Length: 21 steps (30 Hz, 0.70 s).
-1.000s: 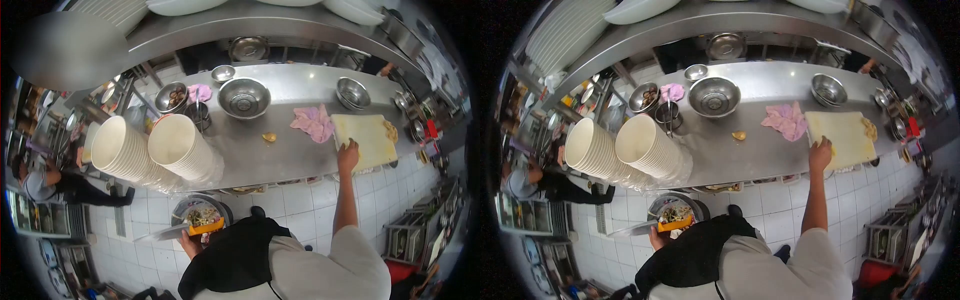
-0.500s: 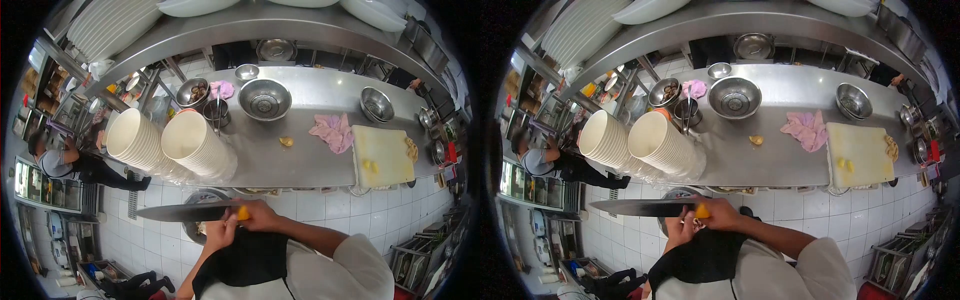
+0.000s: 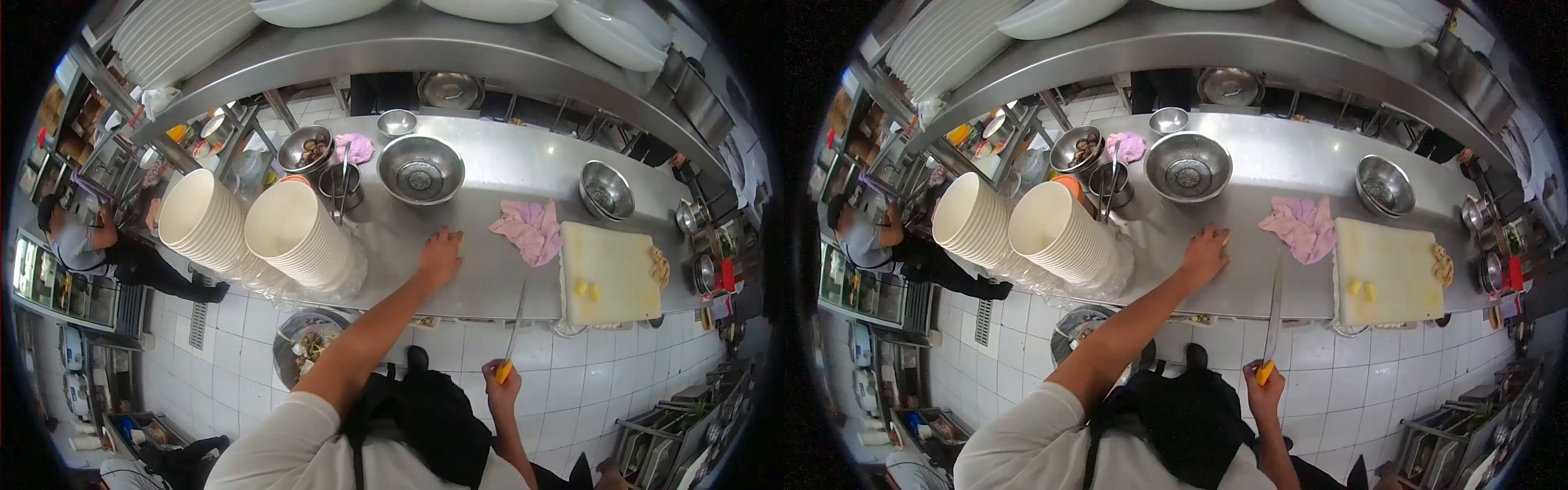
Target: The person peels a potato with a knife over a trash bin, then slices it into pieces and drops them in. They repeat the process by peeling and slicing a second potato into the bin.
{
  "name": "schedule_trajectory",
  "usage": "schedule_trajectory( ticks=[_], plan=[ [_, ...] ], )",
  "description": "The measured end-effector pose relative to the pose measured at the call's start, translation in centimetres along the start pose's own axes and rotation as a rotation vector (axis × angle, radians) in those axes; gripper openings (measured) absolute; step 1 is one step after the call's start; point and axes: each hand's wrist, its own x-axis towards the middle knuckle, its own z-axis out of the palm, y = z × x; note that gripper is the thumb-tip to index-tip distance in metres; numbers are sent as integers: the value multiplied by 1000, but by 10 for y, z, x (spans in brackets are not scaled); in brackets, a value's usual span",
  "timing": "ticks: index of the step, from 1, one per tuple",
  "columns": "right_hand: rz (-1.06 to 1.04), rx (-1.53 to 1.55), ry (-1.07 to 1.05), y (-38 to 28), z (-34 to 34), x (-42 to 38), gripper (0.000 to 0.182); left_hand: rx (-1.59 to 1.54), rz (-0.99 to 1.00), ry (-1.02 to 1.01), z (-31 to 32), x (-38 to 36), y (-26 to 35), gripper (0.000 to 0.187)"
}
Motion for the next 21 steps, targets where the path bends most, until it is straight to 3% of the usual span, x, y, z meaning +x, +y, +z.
schedule_trajectory(
  ticks=[3,5,7,10,11,14,15,17,18,21],
  plan=[
    [-81,95,-13,9,1,-5,5,67,-55,-174,25,27,-8,36],
    [-31,69,15,26,7,-4,6,53,-2,-62,43,19,-19,29],
    [32,85,-11,32,14,-1,10,-217,-24,65,10,-10,-8,22],
    [-106,-13,-148,5,22,3,15,-1056,-618,-69,19,-74,-20,28],
    [-164,-62,-192,0,24,3,17,-1329,-779,-137,-4,-103,-18,31],
    [-257,-97,-285,-9,47,17,34,-1480,-840,-190,-47,-193,-39,29],
    [-122,-136,-399,-5,49,23,35,-1574,-807,-181,-47,-222,-53,29],
    [-251,-147,-563,-10,67,36,31,-1796,-947,-8,-73,-266,-66,27],
    [-248,-309,-668,-22,74,42,30,-1840,-958,139,-104,-278,-58,33],
    [-471,-365,-865,-46,119,49,31,-1891,-894,399,-144,-319,-58,41]
  ],
)
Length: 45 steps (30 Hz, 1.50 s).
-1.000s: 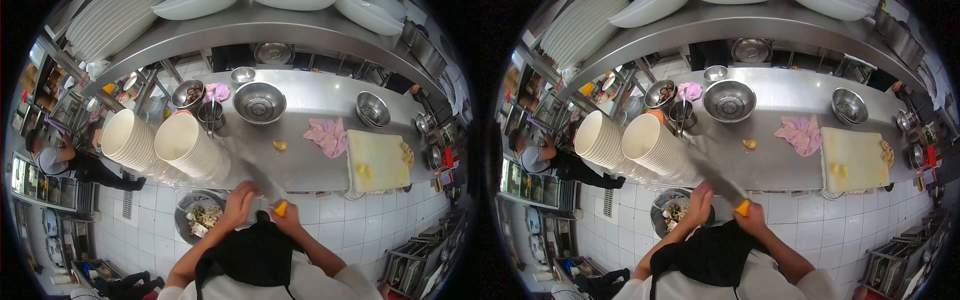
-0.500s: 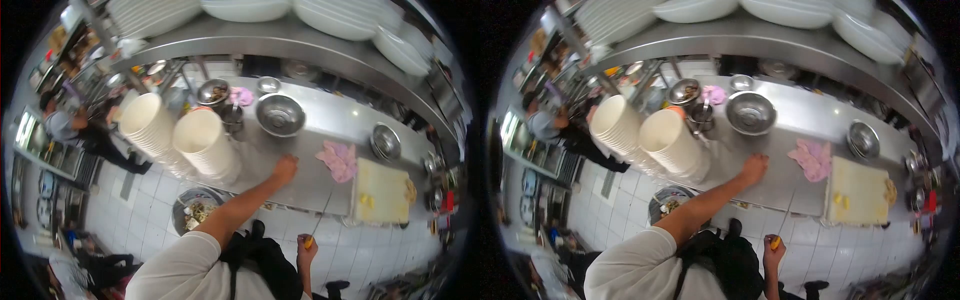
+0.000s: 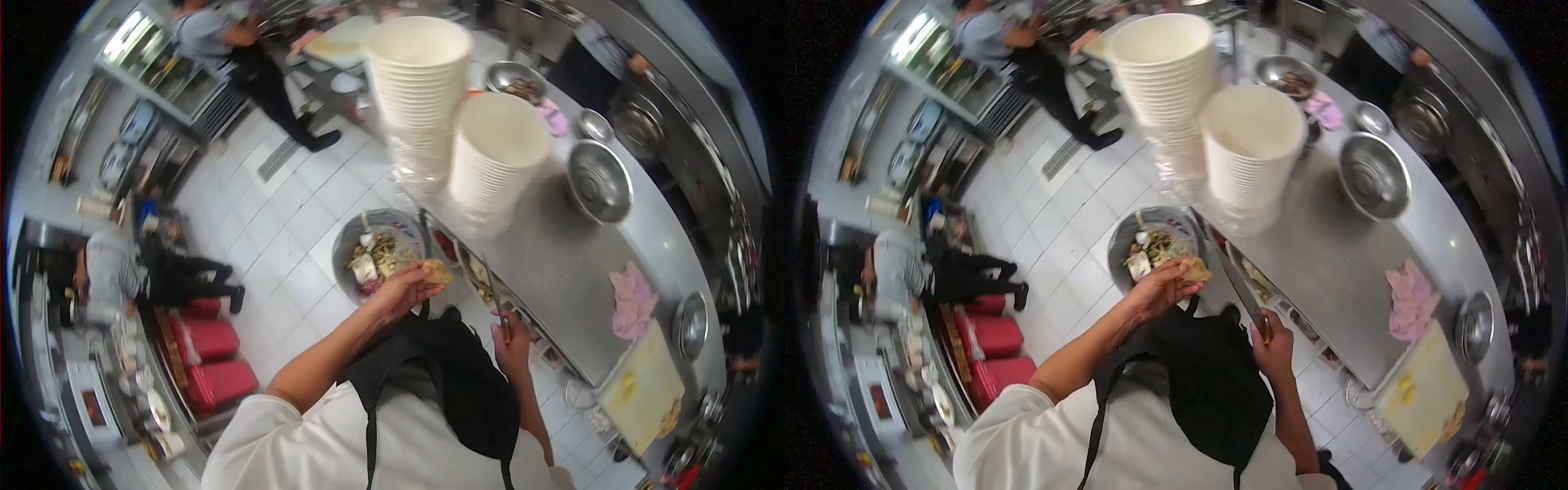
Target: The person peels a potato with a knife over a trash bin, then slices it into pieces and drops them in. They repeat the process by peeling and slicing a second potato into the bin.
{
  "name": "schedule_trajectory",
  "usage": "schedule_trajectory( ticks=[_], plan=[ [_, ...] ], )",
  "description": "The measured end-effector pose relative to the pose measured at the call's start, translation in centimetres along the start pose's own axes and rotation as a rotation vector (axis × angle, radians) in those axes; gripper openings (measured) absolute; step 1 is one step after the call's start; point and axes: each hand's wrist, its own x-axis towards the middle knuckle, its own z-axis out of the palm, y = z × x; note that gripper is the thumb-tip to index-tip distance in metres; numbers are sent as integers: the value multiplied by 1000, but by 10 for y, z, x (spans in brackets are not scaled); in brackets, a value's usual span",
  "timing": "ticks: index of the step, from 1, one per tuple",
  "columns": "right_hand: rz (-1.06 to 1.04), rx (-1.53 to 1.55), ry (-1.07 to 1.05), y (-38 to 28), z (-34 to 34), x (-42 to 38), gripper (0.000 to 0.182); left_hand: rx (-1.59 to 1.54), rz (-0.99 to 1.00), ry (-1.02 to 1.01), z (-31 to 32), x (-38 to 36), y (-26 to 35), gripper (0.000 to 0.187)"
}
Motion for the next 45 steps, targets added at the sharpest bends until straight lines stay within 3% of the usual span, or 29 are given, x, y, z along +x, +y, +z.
schedule_trajectory(
  ticks=[1,5,8,12,22,29,32,39,43,45],
  plan=[
    [-1,14,-93,-2,9,15,32,-43,52,16,-2,-14,7,39],
    [-361,26,-208,-51,44,63,30,-305,268,64,-23,-49,2,44],
    [-434,-75,-335,-85,78,81,28,-429,342,175,-20,-76,7,29],
    [-560,-80,-383,-113,122,88,21,-361,425,297,-37,-101,7,29],
    [-542,-166,-399,-112,175,92,15,-430,434,379,-75,-108,-8,27],
    [-222,-232,-575,-7,215,111,22,-469,465,440,-101,-125,2,34],
    [-145,-212,-617,2,218,118,25,-399,485,436,-103,-129,9,37],
    [-317,36,-535,-68,203,118,24,-457,510,352,-105,-104,-3,38],
    [-332,61,-552,-112,183,112,20,-450,506,362,-88,-97,-1,35],
    [-435,23,-554,-113,182,109,16,-447,488,374,-87,-92,-5,33]
  ],
)
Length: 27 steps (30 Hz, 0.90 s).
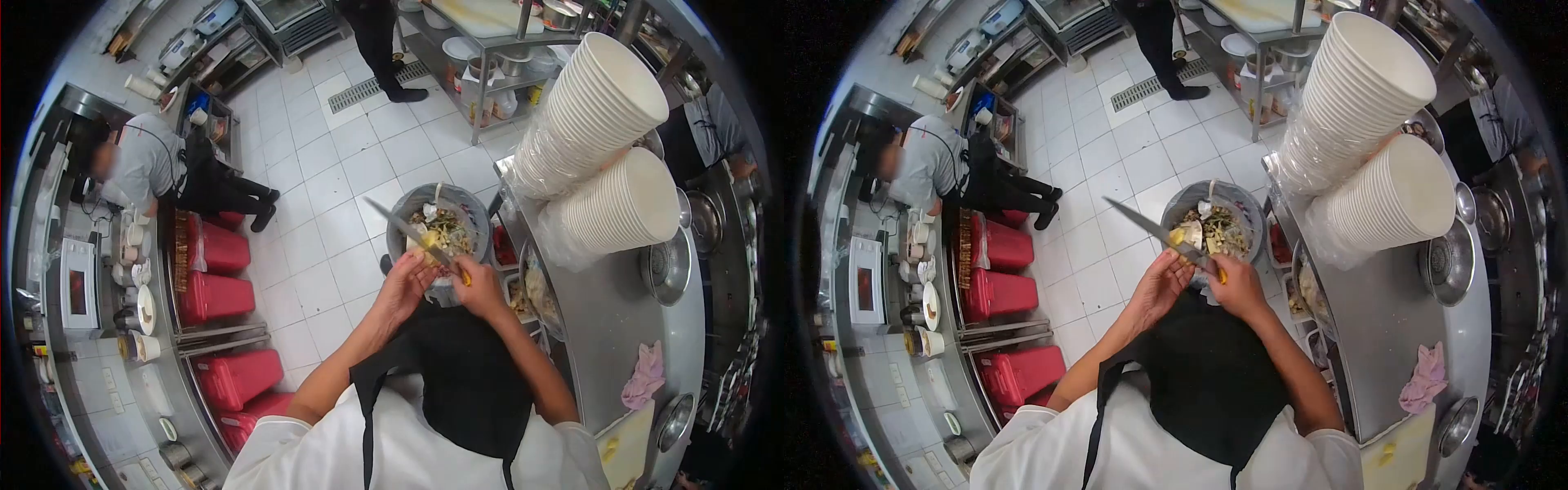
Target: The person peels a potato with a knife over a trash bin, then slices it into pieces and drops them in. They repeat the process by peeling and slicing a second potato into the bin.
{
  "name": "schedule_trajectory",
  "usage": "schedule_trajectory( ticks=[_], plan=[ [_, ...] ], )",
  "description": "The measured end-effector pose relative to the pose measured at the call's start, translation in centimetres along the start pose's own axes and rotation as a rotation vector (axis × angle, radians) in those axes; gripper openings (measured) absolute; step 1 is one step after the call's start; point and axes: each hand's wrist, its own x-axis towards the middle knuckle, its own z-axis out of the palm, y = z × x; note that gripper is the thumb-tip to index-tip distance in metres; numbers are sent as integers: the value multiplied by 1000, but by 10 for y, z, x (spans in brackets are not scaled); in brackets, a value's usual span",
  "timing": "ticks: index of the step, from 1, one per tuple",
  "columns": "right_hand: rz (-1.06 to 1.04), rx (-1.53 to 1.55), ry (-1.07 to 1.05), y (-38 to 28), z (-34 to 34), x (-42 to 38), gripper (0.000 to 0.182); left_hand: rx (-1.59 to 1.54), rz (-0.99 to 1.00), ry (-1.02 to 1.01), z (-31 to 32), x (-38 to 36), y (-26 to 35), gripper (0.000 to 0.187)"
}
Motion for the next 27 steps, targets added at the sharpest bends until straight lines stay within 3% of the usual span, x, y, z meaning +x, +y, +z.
schedule_trajectory(
  ticks=[8,18,24,27],
  plan=[
    [-41,-86,74,7,8,9,12,-69,-44,78,-1,15,-8,29],
    [468,-185,-131,109,22,3,27,-59,-44,123,-12,13,13,32],
    [106,83,-9,56,8,20,21,92,-10,59,-2,14,15,34],
    [-8,33,-57,17,0,23,18,110,2,33,-3,19,13,34]
  ],
)
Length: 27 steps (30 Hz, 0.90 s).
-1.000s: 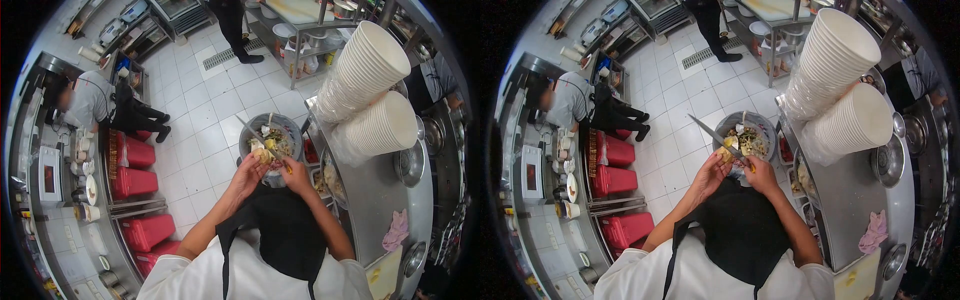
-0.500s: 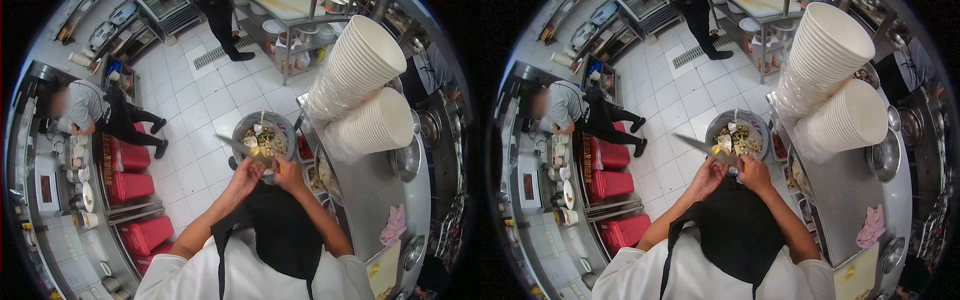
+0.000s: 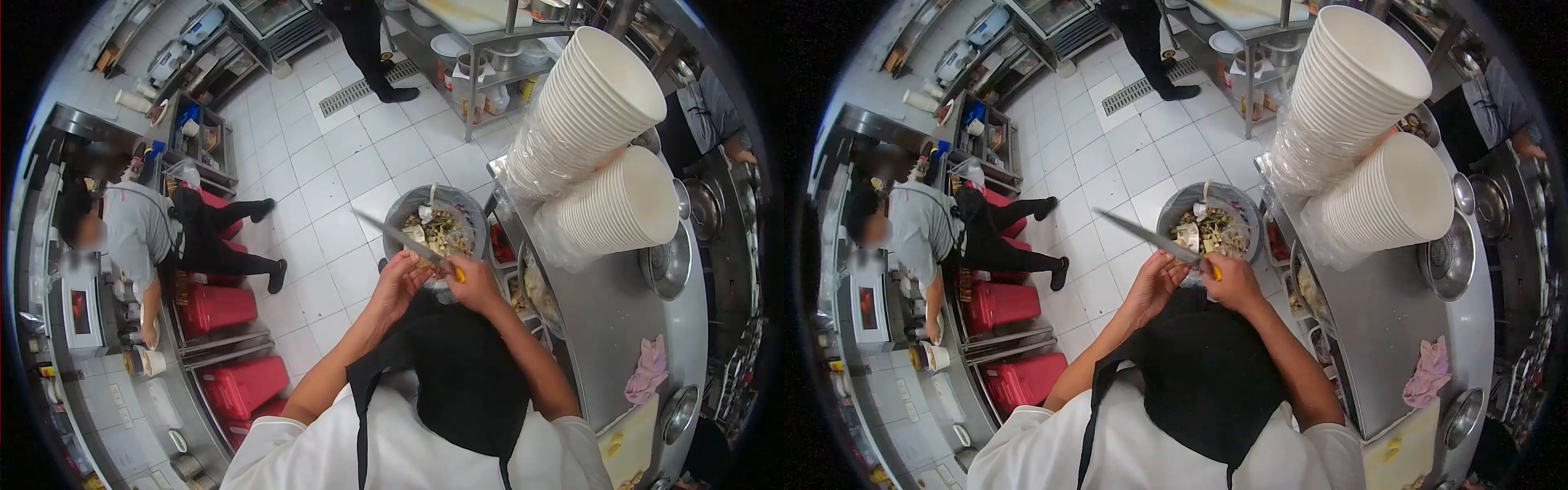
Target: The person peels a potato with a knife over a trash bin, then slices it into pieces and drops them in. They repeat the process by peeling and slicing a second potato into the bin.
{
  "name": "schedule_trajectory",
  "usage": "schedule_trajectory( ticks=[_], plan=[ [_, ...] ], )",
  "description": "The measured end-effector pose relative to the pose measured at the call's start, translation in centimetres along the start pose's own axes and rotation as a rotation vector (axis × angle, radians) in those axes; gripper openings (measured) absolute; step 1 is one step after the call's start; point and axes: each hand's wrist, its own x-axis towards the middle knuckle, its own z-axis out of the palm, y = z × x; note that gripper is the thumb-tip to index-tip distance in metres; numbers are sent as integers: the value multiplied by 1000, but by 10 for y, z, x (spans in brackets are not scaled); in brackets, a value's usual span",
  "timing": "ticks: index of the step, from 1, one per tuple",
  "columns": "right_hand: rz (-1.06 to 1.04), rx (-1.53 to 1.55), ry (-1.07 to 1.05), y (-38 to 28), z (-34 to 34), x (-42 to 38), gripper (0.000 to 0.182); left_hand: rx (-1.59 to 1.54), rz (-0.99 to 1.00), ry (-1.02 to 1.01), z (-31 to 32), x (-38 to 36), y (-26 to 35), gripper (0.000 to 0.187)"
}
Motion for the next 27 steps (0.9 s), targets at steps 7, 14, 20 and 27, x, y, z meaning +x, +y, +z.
schedule_trajectory(
  ticks=[7,14,20,27],
  plan=[
    [-21,-186,72,-11,6,3,17,24,51,0,15,-3,1,31],
    [358,-219,-65,69,9,-6,26,15,43,-13,0,-10,7,33],
    [325,-152,-35,63,4,3,26,-1,48,-27,3,-11,11,41],
    [-8,-54,54,-6,3,1,15,78,86,-80,-3,-5,5,50]
  ],
)
